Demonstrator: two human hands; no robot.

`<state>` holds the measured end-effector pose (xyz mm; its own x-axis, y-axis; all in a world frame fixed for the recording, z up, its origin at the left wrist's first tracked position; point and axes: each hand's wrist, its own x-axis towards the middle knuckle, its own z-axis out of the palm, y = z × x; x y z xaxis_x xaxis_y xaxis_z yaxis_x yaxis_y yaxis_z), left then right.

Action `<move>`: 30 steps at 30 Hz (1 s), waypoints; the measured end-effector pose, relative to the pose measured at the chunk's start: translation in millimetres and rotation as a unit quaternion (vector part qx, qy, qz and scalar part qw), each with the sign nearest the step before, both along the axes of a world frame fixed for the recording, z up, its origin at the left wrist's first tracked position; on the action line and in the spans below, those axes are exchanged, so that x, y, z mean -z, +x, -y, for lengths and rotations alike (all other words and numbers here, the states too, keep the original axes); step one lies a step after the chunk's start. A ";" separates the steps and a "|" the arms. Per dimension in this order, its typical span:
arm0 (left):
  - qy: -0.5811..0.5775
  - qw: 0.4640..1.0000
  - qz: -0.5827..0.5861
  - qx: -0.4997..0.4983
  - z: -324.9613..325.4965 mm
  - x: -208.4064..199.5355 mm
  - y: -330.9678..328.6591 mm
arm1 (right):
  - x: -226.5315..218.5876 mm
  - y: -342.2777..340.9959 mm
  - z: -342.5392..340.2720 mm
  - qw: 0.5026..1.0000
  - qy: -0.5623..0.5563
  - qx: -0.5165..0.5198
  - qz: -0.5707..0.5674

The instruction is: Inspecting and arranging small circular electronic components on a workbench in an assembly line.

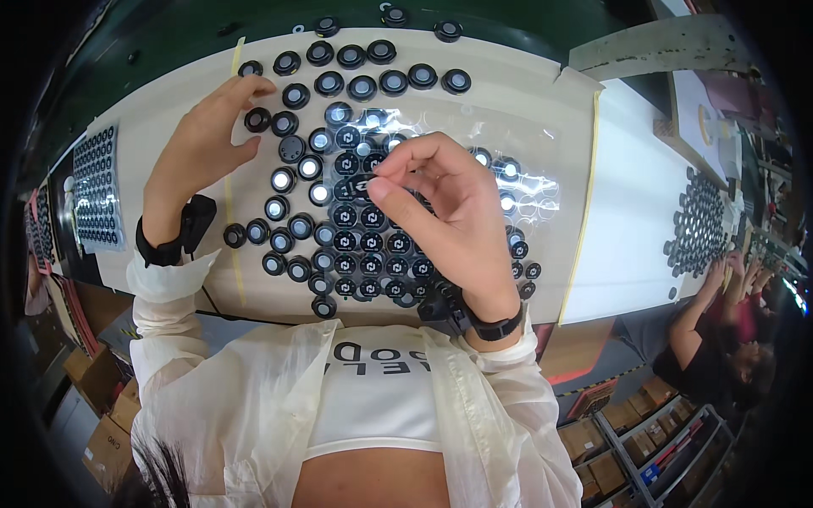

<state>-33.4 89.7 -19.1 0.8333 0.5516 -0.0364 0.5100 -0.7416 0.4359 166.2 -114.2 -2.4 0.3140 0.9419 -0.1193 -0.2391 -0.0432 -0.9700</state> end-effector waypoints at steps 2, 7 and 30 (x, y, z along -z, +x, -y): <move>0.002 1.000 -0.014 -0.014 5.1 -0.6 0.6 | 3.6 -1.1 -1.0 1.000 0.010 0.004 -0.007; -0.064 0.994 -0.051 -0.078 0.9 4.9 -4.1 | 9.8 2.8 -1.9 0.995 -0.011 0.023 -0.095; -0.482 0.805 0.346 0.009 72.6 -4.6 46.3 | 4.8 8.4 0.5 0.988 0.023 0.026 -0.150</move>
<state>12.9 17.0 -14.5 0.8454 0.5328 0.0369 -0.1098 0.1058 0.9883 174.6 -114.7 -7.2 0.3192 0.9320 -0.1719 -0.5175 0.0194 -0.8554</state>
